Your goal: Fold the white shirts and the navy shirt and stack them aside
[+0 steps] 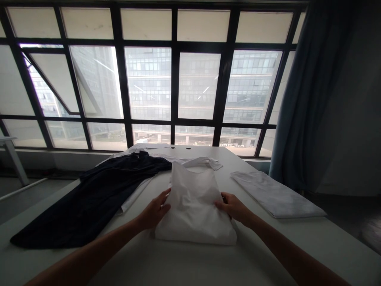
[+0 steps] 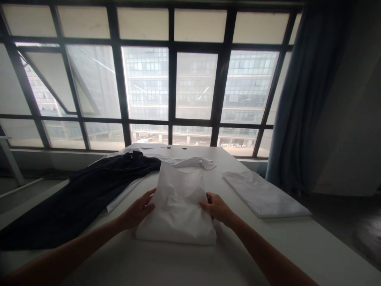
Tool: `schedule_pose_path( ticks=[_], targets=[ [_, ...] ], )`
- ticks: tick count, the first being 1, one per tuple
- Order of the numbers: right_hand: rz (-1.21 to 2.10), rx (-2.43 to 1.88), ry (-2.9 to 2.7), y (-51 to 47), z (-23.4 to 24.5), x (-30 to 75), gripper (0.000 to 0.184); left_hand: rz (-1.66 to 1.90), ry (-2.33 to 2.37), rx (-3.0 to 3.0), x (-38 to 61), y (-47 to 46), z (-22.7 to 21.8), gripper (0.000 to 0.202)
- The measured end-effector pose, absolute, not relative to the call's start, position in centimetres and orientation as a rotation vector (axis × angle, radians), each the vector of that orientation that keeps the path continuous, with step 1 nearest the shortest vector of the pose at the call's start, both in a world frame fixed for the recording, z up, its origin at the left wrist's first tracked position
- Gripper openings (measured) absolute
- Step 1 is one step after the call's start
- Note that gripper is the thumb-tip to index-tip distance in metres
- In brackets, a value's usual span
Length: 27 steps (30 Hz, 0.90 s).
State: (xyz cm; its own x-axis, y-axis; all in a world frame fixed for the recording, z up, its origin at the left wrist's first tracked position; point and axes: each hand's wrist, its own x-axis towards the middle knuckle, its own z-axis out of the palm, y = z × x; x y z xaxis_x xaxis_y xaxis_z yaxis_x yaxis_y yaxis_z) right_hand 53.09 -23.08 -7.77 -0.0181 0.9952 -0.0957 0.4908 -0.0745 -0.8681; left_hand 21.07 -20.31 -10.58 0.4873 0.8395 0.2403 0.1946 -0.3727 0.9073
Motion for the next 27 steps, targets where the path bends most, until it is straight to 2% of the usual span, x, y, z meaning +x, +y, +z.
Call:
schedule_pose_path(
  ticks=[4, 7, 15, 18, 23, 27],
  targets=[
    [1.039, -1.854, -1.618, -22.9, -7.8, 54.0, 0.04, 0.885, 1.155, 1.917, 20.8, -20.1, -10.4, 0.076],
    [0.929, -1.962, -1.643, -22.7, -8.0, 54.6, 0.054, 0.826, 1.351, 1.986, 20.3, -20.2, -10.2, 0.072],
    [1.064, -1.796, -1.643, -23.2, -7.7, 54.9, 0.069, 0.637, 1.385, 2.087, 20.0, -21.3, -9.1, 0.045],
    [0.972, -1.748, -1.695, -23.4, -7.7, 54.3, 0.064, 0.542, 1.367, 2.059, 20.2, -21.7, -8.6, 0.037],
    [0.588, -1.678, -1.9, -23.4, -7.8, 53.8, 0.047, 0.469, 1.329, 2.012, 20.2, -22.3, -8.1, 0.033],
    [0.503, -1.685, -1.948, -23.2, -8.4, 53.5, 0.042, 0.409, 1.344, 2.033, 20.3, -22.6, -8.1, 0.03]
  ],
)
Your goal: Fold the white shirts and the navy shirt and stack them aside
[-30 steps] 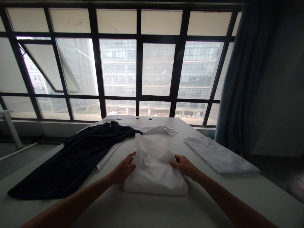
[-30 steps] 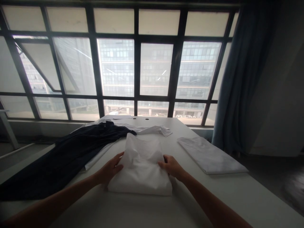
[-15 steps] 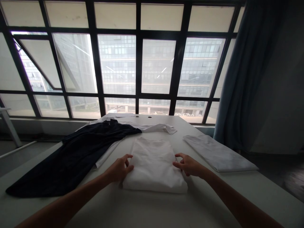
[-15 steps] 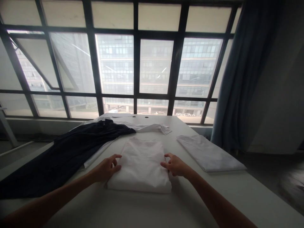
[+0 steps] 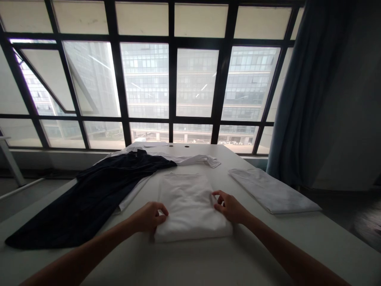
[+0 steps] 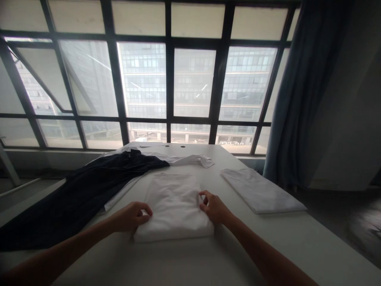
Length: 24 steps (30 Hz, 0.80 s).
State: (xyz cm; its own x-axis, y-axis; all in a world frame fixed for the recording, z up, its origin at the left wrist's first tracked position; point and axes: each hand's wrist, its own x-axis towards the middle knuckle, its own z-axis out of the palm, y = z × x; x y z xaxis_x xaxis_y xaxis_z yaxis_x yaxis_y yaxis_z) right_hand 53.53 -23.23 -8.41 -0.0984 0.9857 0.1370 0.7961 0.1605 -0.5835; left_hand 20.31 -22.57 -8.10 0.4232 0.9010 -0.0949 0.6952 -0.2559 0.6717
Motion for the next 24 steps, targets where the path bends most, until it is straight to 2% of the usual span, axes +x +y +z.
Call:
schedule_pose_path(
  ticks=[3, 7, 9, 13, 18, 24],
  targets=[
    [0.451, -1.638, -1.95, -22.8, -9.1, 53.4, 0.038, 0.39, 1.376, 2.145, 20.5, -22.7, -8.0, 0.025],
    [0.34, -1.586, -1.912, -22.1, -9.6, 53.4, 0.032, 0.657, 1.422, 2.492, 21.3, -23.4, -7.7, 0.022],
    [0.211, -1.601, -1.887, -21.9, -9.5, 53.3, 0.029, 0.741, 1.245, 2.636, 21.9, -23.9, -7.7, 0.029],
    [-0.075, -1.562, -1.92, -22.7, -8.6, 51.8, 0.026, 0.67, 0.715, 2.731, 22.7, -24.8, -8.2, 0.038],
    [0.006, -1.354, -2.25, -24.3, -8.7, 48.6, 0.039, 0.48, 0.546, 2.669, 22.7, -24.4, -9.5, 0.06],
    [0.197, -1.479, -2.471, -24.3, -10.6, 48.1, 0.059, 0.264, 0.559, 2.686, 22.5, -24.2, -10.4, 0.072]
  ],
)
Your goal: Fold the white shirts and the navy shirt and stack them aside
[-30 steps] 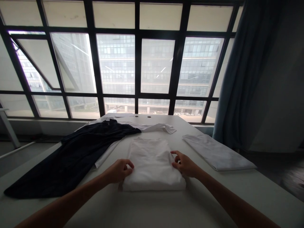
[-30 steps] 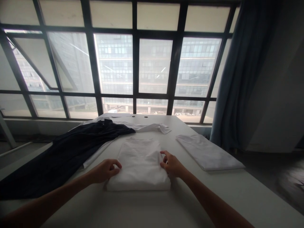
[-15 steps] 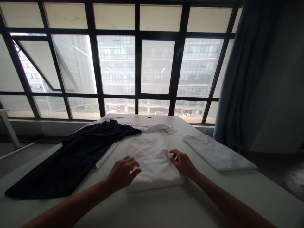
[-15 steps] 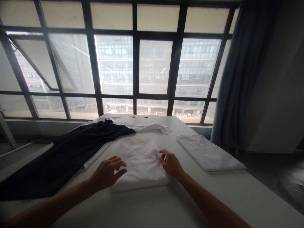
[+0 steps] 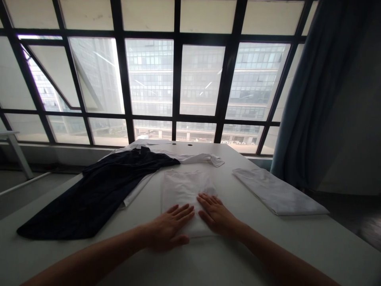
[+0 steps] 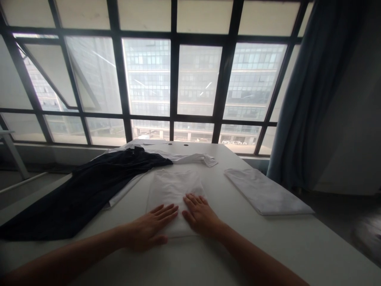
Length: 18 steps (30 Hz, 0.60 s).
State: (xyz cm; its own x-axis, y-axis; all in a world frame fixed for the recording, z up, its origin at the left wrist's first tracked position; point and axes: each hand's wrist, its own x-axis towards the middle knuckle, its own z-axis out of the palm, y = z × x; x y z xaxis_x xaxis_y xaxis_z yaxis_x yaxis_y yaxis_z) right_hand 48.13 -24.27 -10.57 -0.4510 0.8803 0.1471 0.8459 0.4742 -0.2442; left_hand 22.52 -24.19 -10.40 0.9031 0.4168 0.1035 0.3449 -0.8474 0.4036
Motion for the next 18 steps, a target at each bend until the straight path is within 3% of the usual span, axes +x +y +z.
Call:
schedule_pose_path(
  ticks=[7, 12, 18],
  targets=[
    [0.19, -1.648, -2.518, -23.9, -10.5, 49.0, 0.071, 0.128, 0.633, 2.736, 22.0, -24.0, -10.5, 0.07],
    [0.09, -1.707, -2.473, -23.7, -10.5, 49.7, 0.067, 0.142, 0.923, 2.731, 20.6, -21.5, -10.8, 0.07],
    [-0.077, -1.435, -2.46, -24.4, -9.5, 48.8, 0.059, 0.123, 1.006, 2.791, 20.9, -22.1, -10.5, 0.071]
  ],
)
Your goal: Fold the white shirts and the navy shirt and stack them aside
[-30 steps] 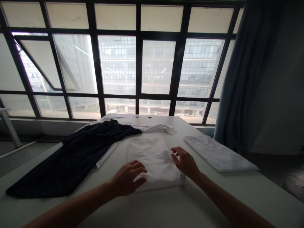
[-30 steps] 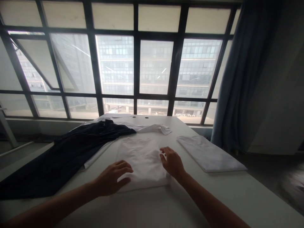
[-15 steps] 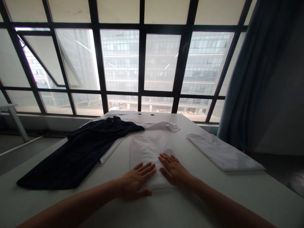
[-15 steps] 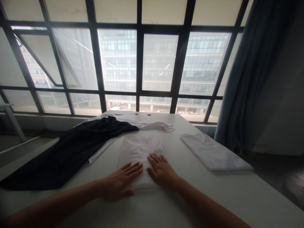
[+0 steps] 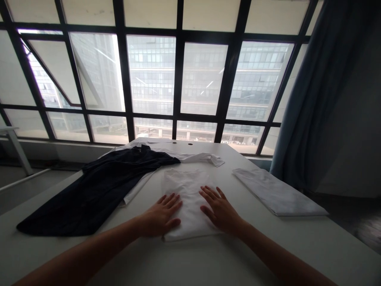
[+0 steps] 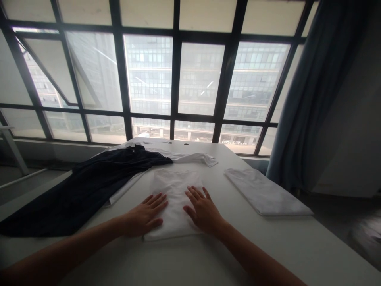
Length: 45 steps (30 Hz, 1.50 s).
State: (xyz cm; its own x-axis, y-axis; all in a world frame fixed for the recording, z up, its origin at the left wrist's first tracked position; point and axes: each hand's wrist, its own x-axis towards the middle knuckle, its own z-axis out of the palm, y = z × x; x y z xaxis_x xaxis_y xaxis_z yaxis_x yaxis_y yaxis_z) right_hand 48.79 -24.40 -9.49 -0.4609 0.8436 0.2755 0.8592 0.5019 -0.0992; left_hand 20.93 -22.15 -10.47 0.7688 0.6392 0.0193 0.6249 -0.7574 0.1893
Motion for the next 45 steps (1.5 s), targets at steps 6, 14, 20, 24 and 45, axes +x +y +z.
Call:
schedule_pose_path(
  ticks=[6, 14, 20, 24, 45],
  targets=[
    [0.17, -1.347, -2.521, -25.3, -8.9, 47.8, 0.059, 0.161, 0.736, 2.921, 23.1, -27.5, -9.1, 0.077],
    [0.378, -1.299, -2.593, -25.2, -9.4, 47.7, 0.062, 0.422, 0.504, 2.854, 23.1, -24.6, -9.6, 0.049],
    [0.307, -1.707, -2.498, -21.8, -10.2, 51.3, 0.066, 0.207, 1.128, 2.757, 20.2, -19.1, -11.2, 0.067],
    [0.265, -1.881, -2.417, -20.8, -10.6, 52.8, 0.068, 0.147, 1.258, 2.715, 19.5, -18.5, -11.6, 0.07],
    [0.393, -1.257, -2.729, -24.9, -8.8, 47.9, 0.066, 0.295, 0.844, 2.817, 22.7, -25.1, -10.3, 0.064]
  ],
)
